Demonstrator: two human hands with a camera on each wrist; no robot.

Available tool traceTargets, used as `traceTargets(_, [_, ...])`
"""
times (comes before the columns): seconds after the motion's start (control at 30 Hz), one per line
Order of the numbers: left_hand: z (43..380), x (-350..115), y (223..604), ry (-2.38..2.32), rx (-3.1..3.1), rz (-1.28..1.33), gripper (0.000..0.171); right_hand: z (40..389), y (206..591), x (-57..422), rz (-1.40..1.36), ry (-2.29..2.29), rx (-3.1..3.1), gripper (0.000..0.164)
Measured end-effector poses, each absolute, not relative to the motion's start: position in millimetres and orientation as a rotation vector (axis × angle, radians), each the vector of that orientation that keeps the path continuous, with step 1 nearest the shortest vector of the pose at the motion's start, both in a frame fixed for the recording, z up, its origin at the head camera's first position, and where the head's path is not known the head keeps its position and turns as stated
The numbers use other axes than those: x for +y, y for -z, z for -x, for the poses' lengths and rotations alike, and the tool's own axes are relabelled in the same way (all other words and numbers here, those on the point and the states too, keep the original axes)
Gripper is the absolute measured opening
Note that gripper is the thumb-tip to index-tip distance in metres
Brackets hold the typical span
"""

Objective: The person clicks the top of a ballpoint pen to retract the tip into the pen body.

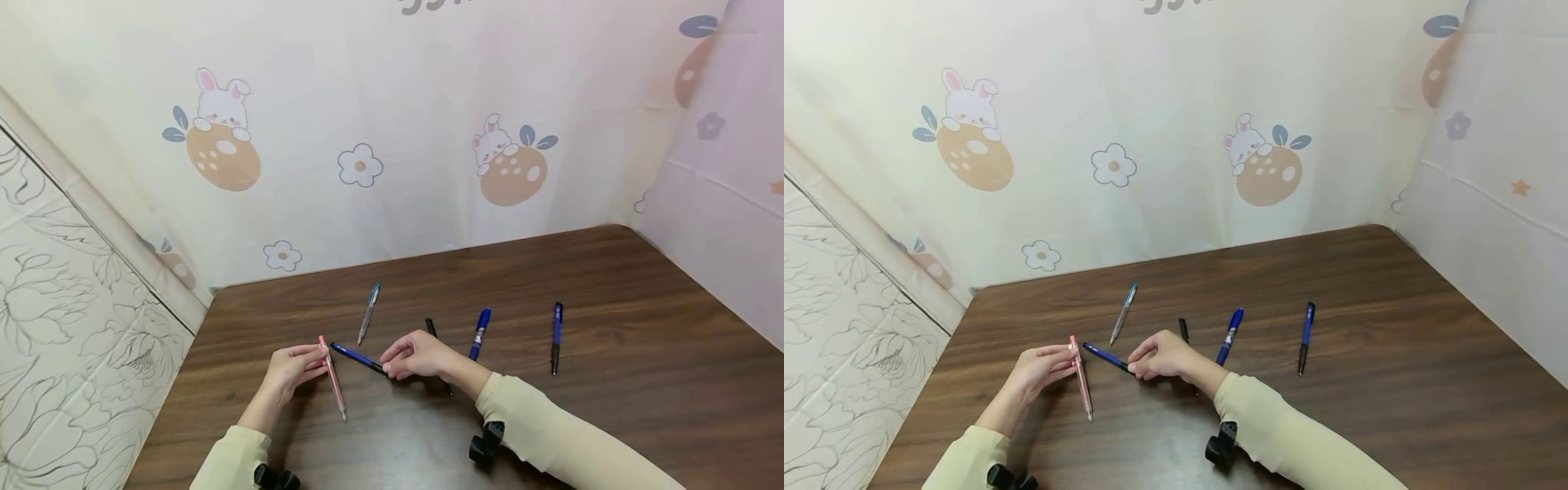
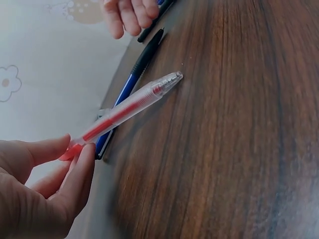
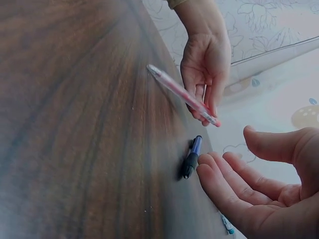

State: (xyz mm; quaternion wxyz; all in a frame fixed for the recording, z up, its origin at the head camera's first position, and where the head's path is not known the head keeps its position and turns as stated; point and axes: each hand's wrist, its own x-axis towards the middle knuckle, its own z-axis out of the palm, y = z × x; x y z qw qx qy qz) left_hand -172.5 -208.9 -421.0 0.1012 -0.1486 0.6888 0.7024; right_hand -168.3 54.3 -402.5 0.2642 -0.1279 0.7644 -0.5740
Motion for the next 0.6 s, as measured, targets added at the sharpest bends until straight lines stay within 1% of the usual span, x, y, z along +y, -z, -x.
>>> traceTargets(0.2, [173, -208, 422, -2.057, 2.063, 0.458, 0.027, 176, 404, 46, 0.308, 1.473, 2.183, 0.02])
traceTargets(0.37, [173, -207, 421, -2.037, 2.102, 0.469, 0.027, 179, 402, 40, 0.294, 1.393, 2.273, 0.017])
traceTargets(0.6, [174, -207, 421, -2.02, 2.126, 0.48, 0.028, 180, 400, 33, 0.419, 1.178, 2.493, 0.014])
